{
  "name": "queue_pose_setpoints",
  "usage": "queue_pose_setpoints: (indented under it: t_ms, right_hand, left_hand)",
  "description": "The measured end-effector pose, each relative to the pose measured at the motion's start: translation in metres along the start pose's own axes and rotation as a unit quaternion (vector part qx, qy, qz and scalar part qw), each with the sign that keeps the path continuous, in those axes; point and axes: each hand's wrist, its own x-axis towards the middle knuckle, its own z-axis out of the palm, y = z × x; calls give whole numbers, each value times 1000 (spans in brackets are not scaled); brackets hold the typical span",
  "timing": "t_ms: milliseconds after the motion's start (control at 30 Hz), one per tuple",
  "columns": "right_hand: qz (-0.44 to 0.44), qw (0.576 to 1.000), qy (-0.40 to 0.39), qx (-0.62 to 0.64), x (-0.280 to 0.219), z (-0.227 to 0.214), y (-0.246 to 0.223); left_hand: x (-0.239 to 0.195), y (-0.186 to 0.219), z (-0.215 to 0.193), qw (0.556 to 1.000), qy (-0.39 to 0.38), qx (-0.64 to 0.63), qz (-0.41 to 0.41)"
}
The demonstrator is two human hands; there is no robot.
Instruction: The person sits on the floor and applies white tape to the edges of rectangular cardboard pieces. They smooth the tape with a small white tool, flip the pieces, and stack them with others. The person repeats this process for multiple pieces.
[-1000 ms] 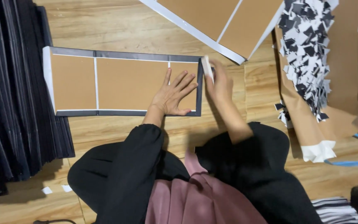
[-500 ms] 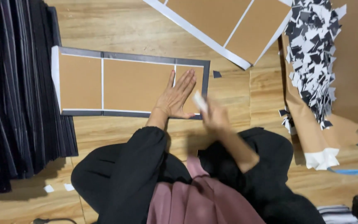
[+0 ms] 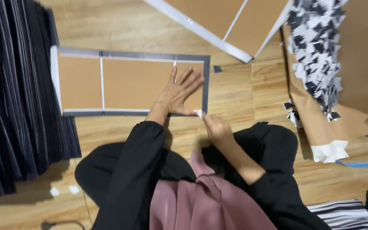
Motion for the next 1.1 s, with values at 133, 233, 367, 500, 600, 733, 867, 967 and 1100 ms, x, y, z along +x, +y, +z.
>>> queue_pose_setpoints:
  t_ms: [133,233,367,500,600,733,867,967,1100]
  right_hand:
    - [156,945,-250,140,-26,6,45]
    - [291,940,-35,173,6,-49,74]
    - [325,942,22,87,15,-66,107]
    - [338,938,68,28,16,-52,116]
    - [339,933,100,66,20,-45,117]
    - [318,928,127,147,24,-58,114]
    - [259,903,191,285,24,-48,119]
    - [273,764,124,571,35,-61,115]
    - [298,608,-32,735,33,-77,106]
  left_hand:
    - [40,12,3,961,-147,177,151]
    - [66,11,28,946,-91,245,190]
    - [77,23,15,932,-92,269,224]
    - [95,21,65,927,-144,293,186]
    - [92,15,83,920,-182,306,162]
    - [73,-15,20,920,-117,302,220]
    - [47,24,-230,948,18,231,220]
    - [16,24,-329,935,-48,317,148]
    - [-64,-26,-354,958,100,-204,-175]
